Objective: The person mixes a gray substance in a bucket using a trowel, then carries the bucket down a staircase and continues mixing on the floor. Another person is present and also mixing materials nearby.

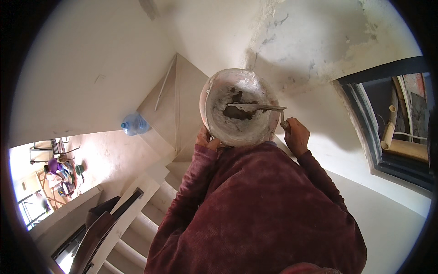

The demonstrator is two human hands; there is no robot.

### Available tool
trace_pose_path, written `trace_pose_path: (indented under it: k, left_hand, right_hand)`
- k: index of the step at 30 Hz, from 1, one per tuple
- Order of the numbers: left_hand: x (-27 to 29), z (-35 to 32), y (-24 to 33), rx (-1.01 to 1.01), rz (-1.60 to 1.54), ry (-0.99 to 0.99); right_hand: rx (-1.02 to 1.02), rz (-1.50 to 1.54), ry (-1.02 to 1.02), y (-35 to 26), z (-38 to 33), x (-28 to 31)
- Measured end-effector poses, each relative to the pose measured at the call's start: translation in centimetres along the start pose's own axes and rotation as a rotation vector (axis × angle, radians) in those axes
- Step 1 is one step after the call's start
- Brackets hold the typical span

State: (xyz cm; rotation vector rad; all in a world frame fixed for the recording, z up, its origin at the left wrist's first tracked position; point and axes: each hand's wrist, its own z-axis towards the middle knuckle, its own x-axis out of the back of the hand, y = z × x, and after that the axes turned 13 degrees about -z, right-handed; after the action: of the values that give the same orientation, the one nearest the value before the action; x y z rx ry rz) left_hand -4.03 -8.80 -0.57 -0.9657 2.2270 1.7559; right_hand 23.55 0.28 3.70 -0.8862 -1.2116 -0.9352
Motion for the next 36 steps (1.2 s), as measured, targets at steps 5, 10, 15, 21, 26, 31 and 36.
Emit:
trace_pose_path:
  k: [5, 10, 15, 21, 26, 31, 36]
  left_hand:
    - [-0.6, 0.0, 0.2, -0.045, 0.066, -0.036]
    - [-1.3, 0.2, 0.5, -0.094, 0.041, -0.06]
    - [-0.9, 0.2, 0.3, -0.014, 0.033, -0.066]
    - [-1.3, 0.4, 0.0, 0.008, -0.034, -0.09]
    - [-1.5, 0.9, 0.2, 0.01, 0.006, -0.152]
    - [-2.1, 1.2, 0.2, -0.022, -0.03, -0.188]
    - [-2.1, 1.3, 0.3, 0.022, 0.11, -0.126]
  right_hand:
    - [0.016, -0.039, -0.033, 0.3, -0.2, -0.3]
    - [-0.021, -0.013, -0.016, 0.2, -0.4, -0.2]
    - [-0.056, 0.025, 0.043, -0.3, -0.6, 0.9]
    - [-0.068, -0.004, 0.06, 0.0, -1.0, 1.0]
    - [-0.073, -0.059, 0.013, 0.4, -1.1, 0.8]
    - [-0.073, -0.075, -0.026, 0.9, -1.1, 0.0]
    - [-0.105, -0.016, -0.124, 0.9, -1.4, -0.1]
